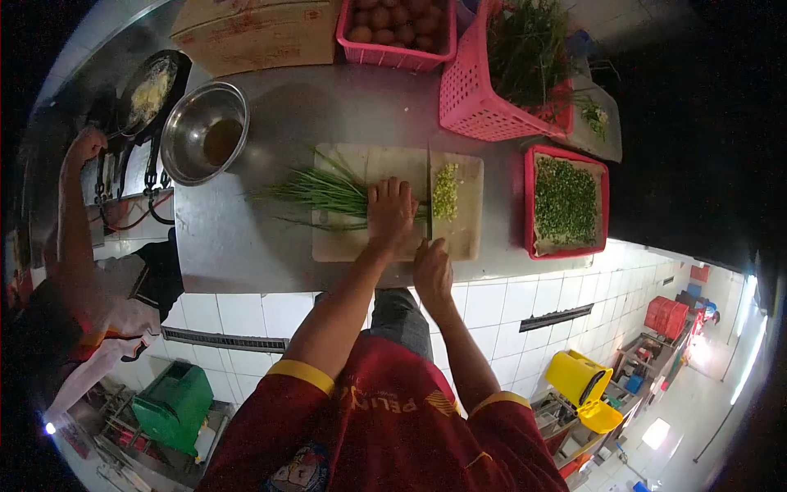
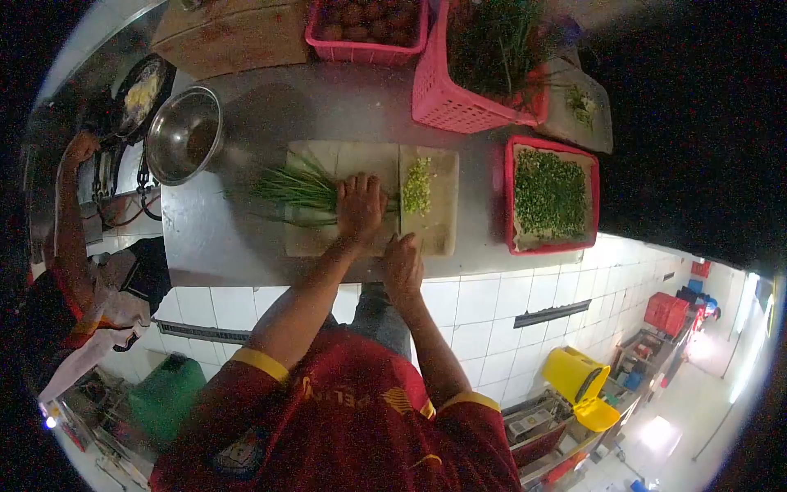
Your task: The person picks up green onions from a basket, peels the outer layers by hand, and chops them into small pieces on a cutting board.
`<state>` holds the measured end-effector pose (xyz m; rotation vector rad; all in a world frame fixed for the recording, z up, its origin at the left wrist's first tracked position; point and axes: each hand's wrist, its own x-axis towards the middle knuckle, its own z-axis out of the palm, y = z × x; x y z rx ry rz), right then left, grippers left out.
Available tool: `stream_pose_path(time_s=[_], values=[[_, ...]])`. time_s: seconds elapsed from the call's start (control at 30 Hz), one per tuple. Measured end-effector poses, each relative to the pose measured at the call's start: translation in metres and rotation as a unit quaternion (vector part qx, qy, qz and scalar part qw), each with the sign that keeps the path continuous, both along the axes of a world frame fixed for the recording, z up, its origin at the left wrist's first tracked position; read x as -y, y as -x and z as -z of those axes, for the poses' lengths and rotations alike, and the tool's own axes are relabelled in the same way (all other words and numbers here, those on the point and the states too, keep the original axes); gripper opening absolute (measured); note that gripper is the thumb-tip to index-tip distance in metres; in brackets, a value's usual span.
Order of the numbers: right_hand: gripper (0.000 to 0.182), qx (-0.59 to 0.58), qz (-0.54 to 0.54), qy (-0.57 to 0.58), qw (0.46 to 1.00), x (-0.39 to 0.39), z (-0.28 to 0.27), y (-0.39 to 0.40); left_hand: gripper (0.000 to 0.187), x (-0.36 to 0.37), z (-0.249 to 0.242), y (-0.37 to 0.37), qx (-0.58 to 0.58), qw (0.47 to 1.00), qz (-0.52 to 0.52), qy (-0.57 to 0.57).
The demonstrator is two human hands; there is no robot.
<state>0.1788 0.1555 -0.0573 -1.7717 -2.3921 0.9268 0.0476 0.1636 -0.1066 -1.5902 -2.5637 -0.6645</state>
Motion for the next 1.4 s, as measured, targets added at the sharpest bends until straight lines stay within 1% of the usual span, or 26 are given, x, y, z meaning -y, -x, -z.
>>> stream_pose_path(time_s=[0.1, 0.2, 0.3, 0.33, 0.37, 0.43, 0.5, 0.53, 0.57, 0.63, 0.67, 0.7, 0.77, 0.8, 0.9, 0.93, 1.0, 1.03, 1.07, 1.17, 1.27, 1.3, 1.37, 1.4], values=[[0.028, 0.034, -0.046, -0.023, 0.998, -0.007, -0.022, -0.001, 0.022, 0.000, 0.004, 0.001, -0.048, 0.999, -0.003, 0.009], [0.027, 0.086, -0.104, -0.039, 0.990, -0.002, -0.060, -0.001, 0.023, -0.003, 0.004, 0.000, -0.053, 0.998, -0.018, 0.007], [0.027, 0.092, -0.029, 0.034, 0.995, 0.019, -0.060, -0.008, 0.024, 0.001, -0.003, 0.001, -0.027, 0.999, -0.001, 0.024], [0.028, 0.088, -0.057, -0.009, 0.994, 0.030, -0.057, -0.009, 0.023, 0.002, -0.005, 0.001, -0.018, 1.000, 0.003, 0.013], [0.029, 0.133, 0.027, 0.119, 0.984, 0.027, -0.054, -0.004, 0.023, 0.002, -0.008, 0.002, -0.009, 1.000, 0.004, 0.001], [0.030, 0.092, 0.021, 0.102, 0.990, 0.030, -0.021, -0.013, 0.022, 0.004, -0.009, 0.003, 0.002, 1.000, 0.008, -0.014], [0.029, 0.063, -0.024, -0.003, 0.998, 0.022, 0.011, -0.014, 0.021, 0.004, -0.012, 0.004, 0.003, 1.000, 0.014, -0.027], [0.029, 0.047, -0.046, -0.056, 0.996, 0.015, 0.014, -0.006, 0.021, 0.002, -0.012, 0.005, 0.005, 0.999, 0.010, -0.035], [0.029, 0.045, -0.044, -0.043, 0.997, 0.008, 0.015, -0.002, 0.022, 0.002, -0.012, 0.006, 0.008, 0.999, 0.010, -0.040], [0.028, 0.041, -0.039, -0.020, 0.998, -0.013, -0.002, 0.011, 0.023, 0.003, -0.010, 0.004, 0.002, 0.999, 0.011, -0.041], [0.028, 0.044, -0.047, -0.057, 0.996, -0.014, -0.001, 0.008, 0.023, 0.003, -0.008, 0.004, -0.007, 0.999, 0.009, -0.036], [0.028, 0.054, -0.052, -0.049, 0.996, -0.014, -0.014, 0.007, 0.023, 0.003, -0.007, 0.005, -0.015, 0.999, 0.006, -0.029], [0.028, 0.076, -0.062, -0.028, 0.995, -0.004, -0.049, 0.004, 0.023, 0.002, -0.010, 0.005, -0.002, 1.000, 0.009, 0.021], [0.027, 0.071, -0.082, -0.050, 0.993, 0.007, -0.051, -0.004, 0.023, 0.002, -0.010, 0.005, 0.006, 0.999, 0.011, 0.045], [0.027, 0.107, -0.001, 0.057, 0.993, 0.033, -0.038, -0.009, 0.030, 0.004, -0.007, 0.004, 0.006, 0.999, 0.019, 0.027], [0.028, 0.115, -0.006, 0.037, 0.993, 0.033, -0.019, -0.012, 0.030, 0.002, -0.005, 0.007, 0.016, 0.999, 0.018, 0.030], [0.028, 0.067, -0.026, -0.004, 0.997, 0.026, 0.009, -0.021, 0.030, 0.001, -0.004, 0.004, 0.037, 0.998, 0.024, 0.034], [0.028, 0.037, -0.037, -0.029, 0.998, 0.016, 0.008, -0.009, 0.030, -0.004, -0.003, 0.010, 0.024, 0.999, 0.013, 0.029], [0.026, 0.059, -0.022, -0.012, 0.998, 0.008, 0.006, -0.002, 0.030, -0.004, -0.001, 0.009, 0.017, 0.999, 0.009, 0.029], [0.025, 0.046, -0.035, -0.023, 0.998, -0.014, -0.010, 0.011, 0.031, 0.000, -0.001, 0.004, 0.014, 0.999, 0.012, 0.044], [0.026, 0.054, -0.115, -0.082, 0.988, -0.010, -0.043, 0.008, 0.033, 0.002, 0.001, 0.003, 0.004, 0.999, 0.013, 0.051], [0.027, 0.061, -0.097, -0.062, 0.992, -0.007, -0.046, 0.006, 0.033, 0.001, -0.001, 0.003, -0.003, 0.999, 0.012, 0.051], [0.028, 0.074, -0.058, -0.022, 0.995, 0.001, -0.049, 0.003, 0.033, 0.002, -0.003, 0.003, 0.022, 0.998, 0.017, 0.064], [0.028, 0.076, -0.052, -0.020, 0.996, 0.007, -0.053, 0.002, 0.033, 0.002, -0.006, 0.004, 0.035, 0.997, 0.019, 0.071]])
